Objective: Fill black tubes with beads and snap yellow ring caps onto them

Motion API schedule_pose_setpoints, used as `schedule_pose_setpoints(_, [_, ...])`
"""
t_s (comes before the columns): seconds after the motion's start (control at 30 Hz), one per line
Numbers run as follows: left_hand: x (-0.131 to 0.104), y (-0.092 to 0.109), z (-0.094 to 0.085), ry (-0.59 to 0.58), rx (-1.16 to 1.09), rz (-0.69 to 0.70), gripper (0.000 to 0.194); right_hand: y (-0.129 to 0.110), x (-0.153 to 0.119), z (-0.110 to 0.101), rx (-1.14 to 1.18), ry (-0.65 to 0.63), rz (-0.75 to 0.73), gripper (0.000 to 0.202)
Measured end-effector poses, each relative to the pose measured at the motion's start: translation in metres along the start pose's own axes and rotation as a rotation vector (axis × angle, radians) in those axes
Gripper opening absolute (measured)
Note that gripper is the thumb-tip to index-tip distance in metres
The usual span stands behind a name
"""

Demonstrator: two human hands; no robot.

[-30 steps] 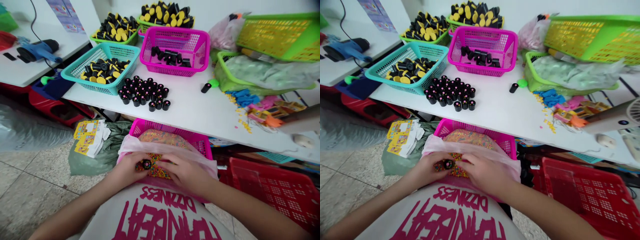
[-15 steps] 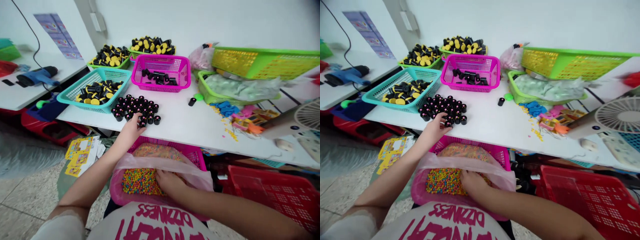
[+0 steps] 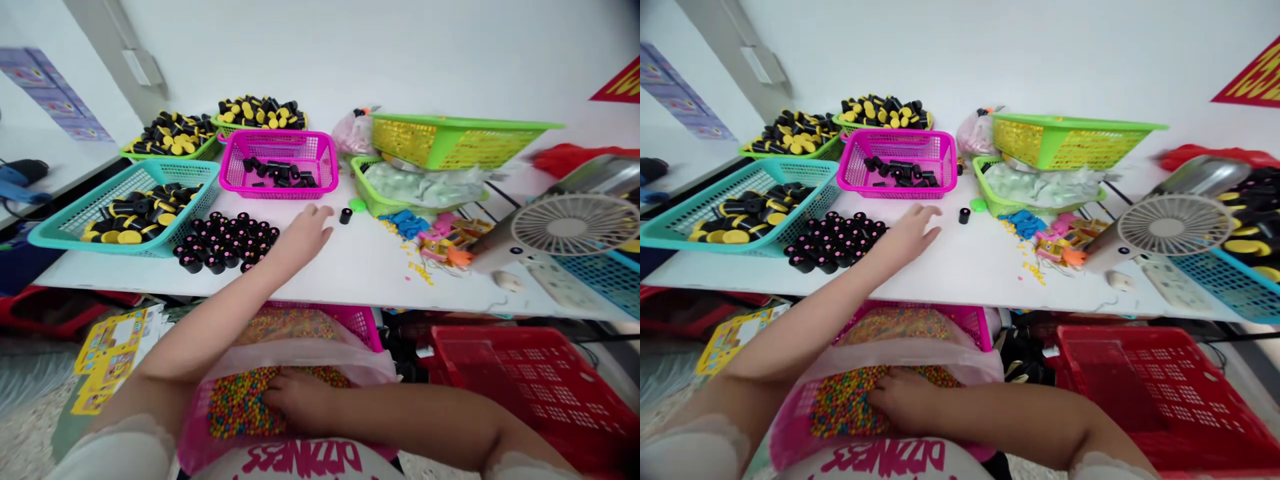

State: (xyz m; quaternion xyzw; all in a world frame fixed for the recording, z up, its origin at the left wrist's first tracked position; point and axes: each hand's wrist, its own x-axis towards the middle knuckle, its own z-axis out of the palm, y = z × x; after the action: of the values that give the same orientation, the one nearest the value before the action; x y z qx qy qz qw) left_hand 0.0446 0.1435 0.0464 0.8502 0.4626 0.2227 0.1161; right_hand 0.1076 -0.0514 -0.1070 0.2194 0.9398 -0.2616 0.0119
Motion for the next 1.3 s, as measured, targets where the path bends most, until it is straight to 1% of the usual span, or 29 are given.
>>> schedule_pose_setpoints(0.07, [0.042, 0.011, 0.029, -0.049, -0.015, -0.046, 0.052, 0.001, 0.002, 0.003, 0.0, 0.021, -0.024, 0.023])
schedule_pose_setpoints(0.13, [0.072, 0.016, 0.055, -0.072, -0.02, -0.1, 0.051, 0.004, 0.003, 0.01, -0.006, 0.036, -0.026, 0.022])
schedule_pose_setpoints(0.2, [0.089, 0.018, 0.07, -0.092, -0.024, -0.148, 0.043, 0.008, 0.004, 0.017, -0.005, 0.058, -0.007, 0.022])
schedule_pose_setpoints(0.27, [0.098, 0.018, 0.075, -0.108, -0.036, -0.167, 0.038, 0.013, 0.004, 0.02, 0.014, 0.076, 0.019, 0.025])
schedule_pose_setpoints(0.33, [0.097, 0.018, 0.072, -0.117, -0.062, -0.144, 0.036, 0.016, 0.002, 0.018, 0.055, 0.077, 0.04, 0.027])
schedule_pose_setpoints(0.37, [0.092, 0.019, 0.068, -0.122, -0.08, -0.117, 0.035, 0.016, 0.001, 0.014, 0.083, 0.067, 0.053, 0.026])
schedule_pose_setpoints(0.43, [0.071, 0.021, 0.055, -0.136, -0.128, -0.047, 0.033, 0.013, -0.003, 0.004, 0.162, 0.057, 0.097, 0.029])
schedule_pose_setpoints(0.5, [0.033, 0.021, 0.035, -0.163, -0.188, 0.02, 0.032, 0.009, -0.008, -0.01, 0.276, 0.051, 0.141, 0.032])
schedule_pose_setpoints(0.57, [-0.022, 0.018, 0.01, -0.208, -0.264, 0.068, 0.031, 0.004, -0.015, -0.023, 0.41, 0.05, 0.171, 0.034])
schedule_pose_setpoints(0.63, [-0.086, 0.013, -0.015, -0.242, -0.397, 0.112, 0.033, -0.002, -0.021, -0.035, 0.511, 0.059, 0.195, 0.033])
schedule_pose_setpoints(0.7, [-0.151, 0.005, -0.034, -0.265, -0.427, 0.017, 0.04, -0.009, -0.029, -0.045, 0.561, 0.096, 0.223, 0.031])
schedule_pose_setpoints(0.73, [-0.181, 0.001, -0.038, -0.263, -0.403, -0.029, 0.039, -0.013, -0.032, -0.05, 0.582, 0.124, 0.228, 0.03])
schedule_pose_setpoints(0.8, [-0.23, -0.007, -0.037, -0.291, -0.383, -0.074, 0.029, -0.021, -0.037, -0.057, 0.617, 0.187, 0.224, 0.029])
schedule_pose_setpoints(0.87, [-0.263, -0.012, -0.026, -0.334, -0.374, -0.134, 0.028, -0.028, -0.04, -0.061, 0.617, 0.256, 0.219, 0.03])
schedule_pose_setpoints(0.9, [-0.273, -0.013, -0.019, -0.354, -0.371, -0.171, 0.03, -0.031, -0.041, -0.061, 0.584, 0.289, 0.211, 0.03])
schedule_pose_setpoints(0.97, [-0.285, -0.012, -0.005, -0.372, -0.371, -0.235, 0.036, -0.035, -0.04, -0.059, 0.435, 0.351, 0.184, 0.03])
schedule_pose_setpoints(1.07, [-0.29, -0.01, 0.008, -0.332, -0.397, -0.256, 0.039, -0.04, -0.038, -0.054, 0.057, 0.385, 0.069, 0.034])
schedule_pose_setpoints(1.17, [-0.29, -0.009, 0.012, -0.282, -0.415, -0.233, 0.032, -0.044, -0.034, -0.052, -0.296, 0.377, -0.061, 0.036])
schedule_pose_setpoints(1.23, [-0.292, -0.01, 0.013, -0.262, -0.429, -0.209, 0.027, -0.049, -0.033, -0.054, -0.426, 0.364, -0.113, 0.036])
schedule_pose_setpoints(1.3, [-0.293, -0.01, 0.014, -0.229, -0.437, -0.186, 0.025, -0.053, -0.033, -0.058, -0.49, 0.329, -0.146, 0.035])
